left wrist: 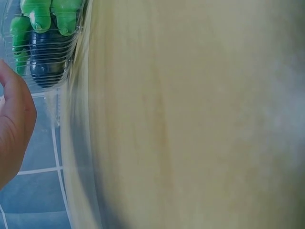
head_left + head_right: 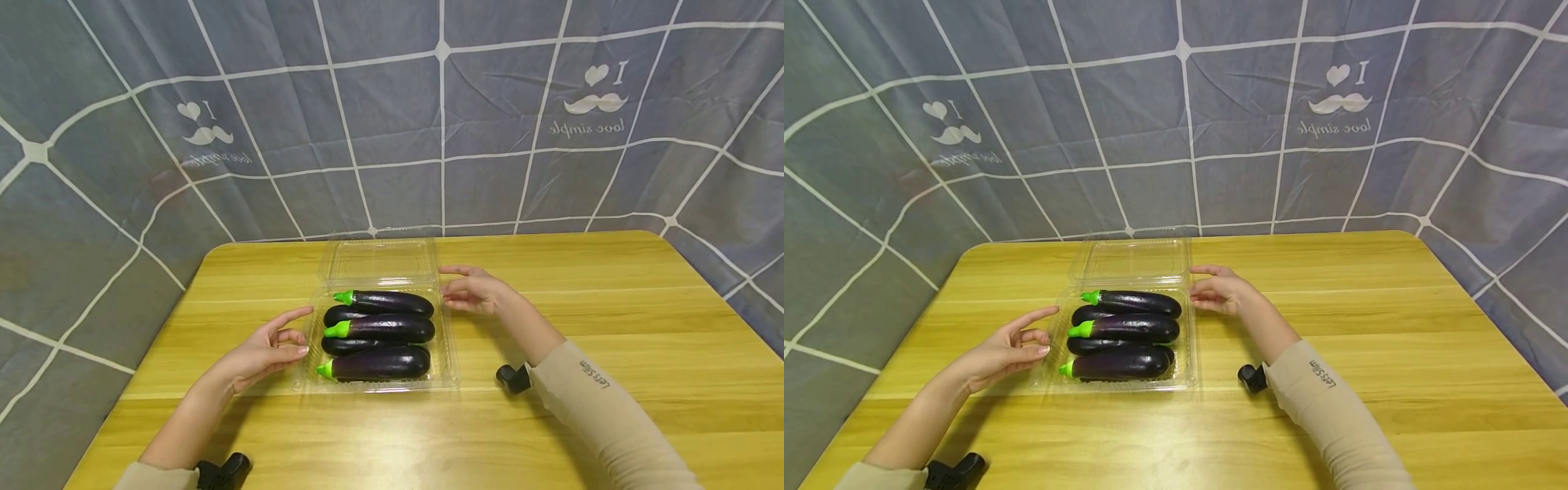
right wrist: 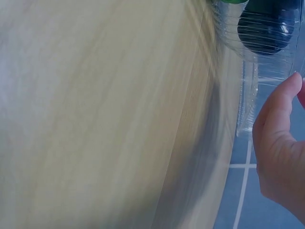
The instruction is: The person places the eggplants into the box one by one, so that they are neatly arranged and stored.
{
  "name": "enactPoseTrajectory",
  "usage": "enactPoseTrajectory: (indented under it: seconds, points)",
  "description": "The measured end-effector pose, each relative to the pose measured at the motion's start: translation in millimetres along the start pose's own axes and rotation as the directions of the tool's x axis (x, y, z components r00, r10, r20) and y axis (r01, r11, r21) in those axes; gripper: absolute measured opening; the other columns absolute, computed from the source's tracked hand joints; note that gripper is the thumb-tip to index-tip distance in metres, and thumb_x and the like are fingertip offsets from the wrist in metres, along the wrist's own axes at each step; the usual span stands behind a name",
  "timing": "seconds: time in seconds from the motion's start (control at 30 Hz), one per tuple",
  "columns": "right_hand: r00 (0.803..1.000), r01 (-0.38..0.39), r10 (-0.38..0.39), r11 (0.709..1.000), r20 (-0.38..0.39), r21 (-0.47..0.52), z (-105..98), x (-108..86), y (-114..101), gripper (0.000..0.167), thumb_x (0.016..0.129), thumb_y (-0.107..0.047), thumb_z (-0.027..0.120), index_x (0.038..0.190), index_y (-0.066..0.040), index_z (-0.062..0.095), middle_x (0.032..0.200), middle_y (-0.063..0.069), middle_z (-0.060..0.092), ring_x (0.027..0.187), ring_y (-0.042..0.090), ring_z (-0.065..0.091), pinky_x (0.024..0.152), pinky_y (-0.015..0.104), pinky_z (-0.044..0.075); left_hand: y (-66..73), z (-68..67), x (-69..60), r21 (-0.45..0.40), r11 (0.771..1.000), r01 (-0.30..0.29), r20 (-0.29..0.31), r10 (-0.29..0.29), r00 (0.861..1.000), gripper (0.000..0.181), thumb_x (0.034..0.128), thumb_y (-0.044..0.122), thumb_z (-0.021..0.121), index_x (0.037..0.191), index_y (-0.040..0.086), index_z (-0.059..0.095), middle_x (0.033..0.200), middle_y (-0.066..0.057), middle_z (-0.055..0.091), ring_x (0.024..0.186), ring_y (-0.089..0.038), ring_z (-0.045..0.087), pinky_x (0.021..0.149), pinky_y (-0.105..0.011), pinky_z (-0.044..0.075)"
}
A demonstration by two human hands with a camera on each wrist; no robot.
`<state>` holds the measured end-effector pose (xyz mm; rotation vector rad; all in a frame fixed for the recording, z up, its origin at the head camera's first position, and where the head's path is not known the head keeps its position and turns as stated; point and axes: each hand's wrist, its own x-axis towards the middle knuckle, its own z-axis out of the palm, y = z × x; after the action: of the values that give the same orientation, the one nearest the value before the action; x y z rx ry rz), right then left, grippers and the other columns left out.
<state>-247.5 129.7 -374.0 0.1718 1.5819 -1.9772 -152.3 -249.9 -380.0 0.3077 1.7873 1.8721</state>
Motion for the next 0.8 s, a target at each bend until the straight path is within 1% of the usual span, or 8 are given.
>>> enactPoseTrajectory:
  seconds: [0.13, 0.33, 0.43, 0.63, 0.8]
  points:
    - [1.0, 0.013, -0.013, 1.0, 0.013, -0.016, 0.4, -1.4, 0.0, 0.067, 0.087, 0.014, 0.048, 0.146, -0.005, 0.024, 0.089, 0.009, 0.055, 0.063, 0.014, 0.059, 0.061, 0.02, 0.053, 1.3, -1.8, -0.4, -0.039, 0.999, 0.014, 0.026, -0.013, 1.0, 0.071, 0.0876, -0.002, 0.06, 0.147, 0.012, 0.024, 0.091, 0.003, 0.056, 0.082, -0.007, 0.058, 0.077, -0.023, 0.051]
    - [0.999, 0.03, -0.03, 0.999, 0.014, -0.014, 1.8, -3.7, 1.1, 0.067, 0.086, 0.014, 0.048, 0.146, -0.007, 0.026, 0.09, 0.009, 0.055, 0.065, 0.015, 0.059, 0.061, 0.021, 0.053, 3.9, -5.2, -1.8, -0.153, 0.988, 0.021, 0.107, -0.005, 0.994, 0.068, 0.0873, -0.01, 0.054, 0.144, 0.02, 0.032, 0.094, 0.002, 0.057, 0.084, -0.008, 0.06, 0.08, -0.024, 0.051]
    - [0.999, 0.038, -0.038, 0.999, 0.016, -0.008, 1.8, -4.2, 1.9, 0.067, 0.087, 0.014, 0.047, 0.146, -0.008, 0.026, 0.09, 0.009, 0.054, 0.065, 0.015, 0.059, 0.06, 0.021, 0.053, 4.5, -5.4, -2.1, -0.172, 0.985, 0.022, 0.128, 0.0, 0.992, 0.067, 0.0876, -0.01, 0.054, 0.144, 0.021, 0.033, 0.095, 0.002, 0.057, 0.085, -0.009, 0.06, 0.08, -0.024, 0.051]
    - [0.998, 0.055, -0.055, 0.998, 0.02, -0.011, 2.5, -4.7, 2.7, 0.068, 0.086, 0.014, 0.049, 0.146, -0.009, 0.025, 0.087, 0.008, 0.054, 0.064, 0.015, 0.058, 0.06, 0.022, 0.052, 4.2, -5.5, -2.5, -0.159, 0.987, 0.029, 0.122, -0.01, 0.993, 0.07, 0.0876, -0.01, 0.054, 0.145, 0.02, 0.029, 0.095, 0.002, 0.057, 0.085, -0.009, 0.06, 0.08, -0.024, 0.051]
    - [0.997, 0.076, -0.076, 0.997, 0.025, -0.004, 2.5, -4.3, 4.5, 0.059, 0.085, 0.016, 0.047, 0.136, -0.01, 0.033, 0.083, 0.006, 0.055, 0.066, 0.015, 0.058, 0.06, 0.022, 0.052, 3.1, -6.3, -3.0, -0.161, 0.986, 0.032, 0.119, -0.013, 0.993, 0.07, 0.0877, -0.01, 0.054, 0.146, 0.02, 0.028, 0.095, 0.002, 0.057, 0.085, -0.009, 0.06, 0.08, -0.024, 0.051]
